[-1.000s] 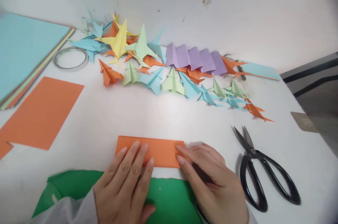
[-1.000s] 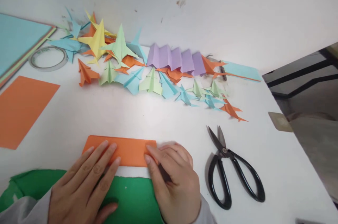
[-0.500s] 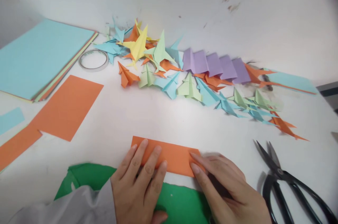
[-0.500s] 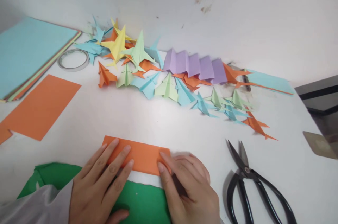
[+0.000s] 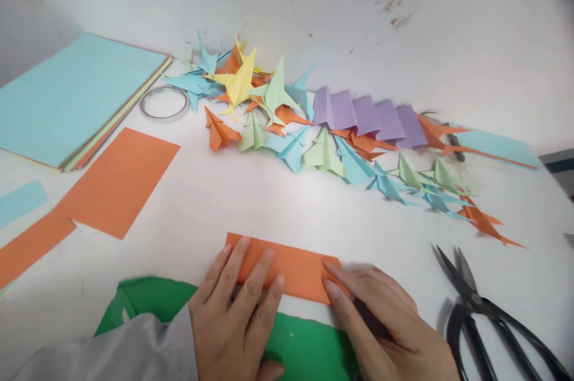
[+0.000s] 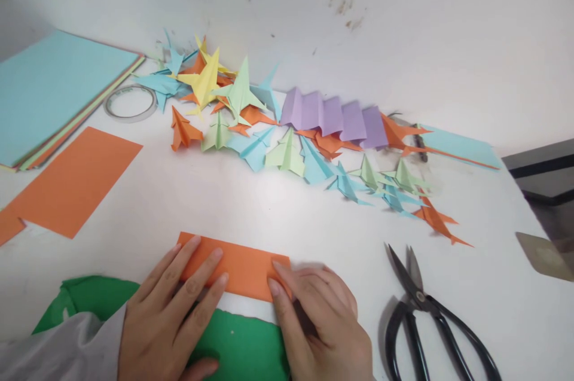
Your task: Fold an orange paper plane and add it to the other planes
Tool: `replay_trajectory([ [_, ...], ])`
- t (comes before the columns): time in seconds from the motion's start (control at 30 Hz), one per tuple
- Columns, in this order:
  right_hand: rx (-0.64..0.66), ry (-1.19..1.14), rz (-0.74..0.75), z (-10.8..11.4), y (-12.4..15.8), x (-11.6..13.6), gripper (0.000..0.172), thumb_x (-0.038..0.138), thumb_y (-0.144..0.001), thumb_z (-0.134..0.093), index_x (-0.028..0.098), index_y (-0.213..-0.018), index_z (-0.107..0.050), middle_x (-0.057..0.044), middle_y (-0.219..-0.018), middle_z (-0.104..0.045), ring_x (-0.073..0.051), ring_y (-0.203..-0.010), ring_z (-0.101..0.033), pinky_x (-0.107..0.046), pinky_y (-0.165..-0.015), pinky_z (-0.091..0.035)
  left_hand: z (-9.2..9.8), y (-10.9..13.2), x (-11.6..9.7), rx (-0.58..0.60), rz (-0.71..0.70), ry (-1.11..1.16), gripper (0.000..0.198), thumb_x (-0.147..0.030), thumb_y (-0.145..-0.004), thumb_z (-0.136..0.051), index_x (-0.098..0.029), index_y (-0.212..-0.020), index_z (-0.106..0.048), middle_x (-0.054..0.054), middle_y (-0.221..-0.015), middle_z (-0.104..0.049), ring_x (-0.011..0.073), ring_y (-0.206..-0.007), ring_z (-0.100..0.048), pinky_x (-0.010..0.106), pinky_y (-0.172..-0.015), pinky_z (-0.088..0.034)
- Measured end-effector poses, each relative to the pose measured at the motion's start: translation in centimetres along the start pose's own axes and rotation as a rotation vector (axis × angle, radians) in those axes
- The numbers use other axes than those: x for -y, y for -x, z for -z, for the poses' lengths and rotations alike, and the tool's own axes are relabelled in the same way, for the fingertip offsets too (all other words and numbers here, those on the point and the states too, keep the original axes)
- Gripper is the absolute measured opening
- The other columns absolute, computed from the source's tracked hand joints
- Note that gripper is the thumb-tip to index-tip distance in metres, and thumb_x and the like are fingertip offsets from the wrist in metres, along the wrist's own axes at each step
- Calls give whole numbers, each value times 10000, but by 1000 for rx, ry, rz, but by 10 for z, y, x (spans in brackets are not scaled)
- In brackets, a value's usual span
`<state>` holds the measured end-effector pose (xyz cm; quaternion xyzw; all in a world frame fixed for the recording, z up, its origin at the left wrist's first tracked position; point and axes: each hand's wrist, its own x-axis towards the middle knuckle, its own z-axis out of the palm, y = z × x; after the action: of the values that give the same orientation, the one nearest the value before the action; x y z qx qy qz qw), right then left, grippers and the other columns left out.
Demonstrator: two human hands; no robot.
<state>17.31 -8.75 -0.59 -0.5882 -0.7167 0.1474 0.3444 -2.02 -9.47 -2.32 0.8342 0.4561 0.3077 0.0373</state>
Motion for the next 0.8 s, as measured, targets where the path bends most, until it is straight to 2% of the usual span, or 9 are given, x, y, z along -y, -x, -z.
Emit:
replay_trajectory([
  [0.23,-7,-51,-14,1,-6,7,212,148,-785,-597,203,-982,-652,-26,-750,-671,-179,-726,-596,-373,-730,-479,7,-2,4,90,-72,-33,507,-462,-841,-379,-130,-1185,-545,131,-1306,-506,388,-1268,-335,532,-995,-297],
  [0.4,-33,-100,-60,1,-8,12,199,115,-773,-601,192,-945,-666,-34,-734,-668,-174,-718,-594,-377,-724,-492,10,-4,6,64,-41,-25,455,-399,-822,-410,-132,-1160,-553,124,-1289,-522,385,-1260,-348,529,-992,-298],
  [0.5,-40,-101,-53,1,-9,13,192,99,-767,-601,175,-931,-666,-28,-682,-647,-167,-688,-583,-377,-709,-489,11,-4,8,129,-113,-63,485,-386,-777,-485,-118,-1178,-539,138,-1298,-511,392,-1262,-342,515,-999,-295],
  [0.67,-59,-65,-59,-1,-9,15,162,105,-765,-601,159,-901,-673,-21,-639,-625,-164,-682,-578,-376,-708,-481,10,-3,10,79,-106,-66,488,-392,-770,-464,-121,-1167,-549,139,-1275,-532,391,-1253,-357,512,-1002,-285],
  [0.8,-64,-50,-55,-1,-11,16,150,117,-764,-600,161,-884,-679,-27,-645,-635,-167,-684,-576,-378,-705,-485,10,-3,10,103,-118,-74,505,-399,-761,-479,-119,-1176,-542,144,-1273,-532,395,-1252,-356,507,-1007,-280],
])
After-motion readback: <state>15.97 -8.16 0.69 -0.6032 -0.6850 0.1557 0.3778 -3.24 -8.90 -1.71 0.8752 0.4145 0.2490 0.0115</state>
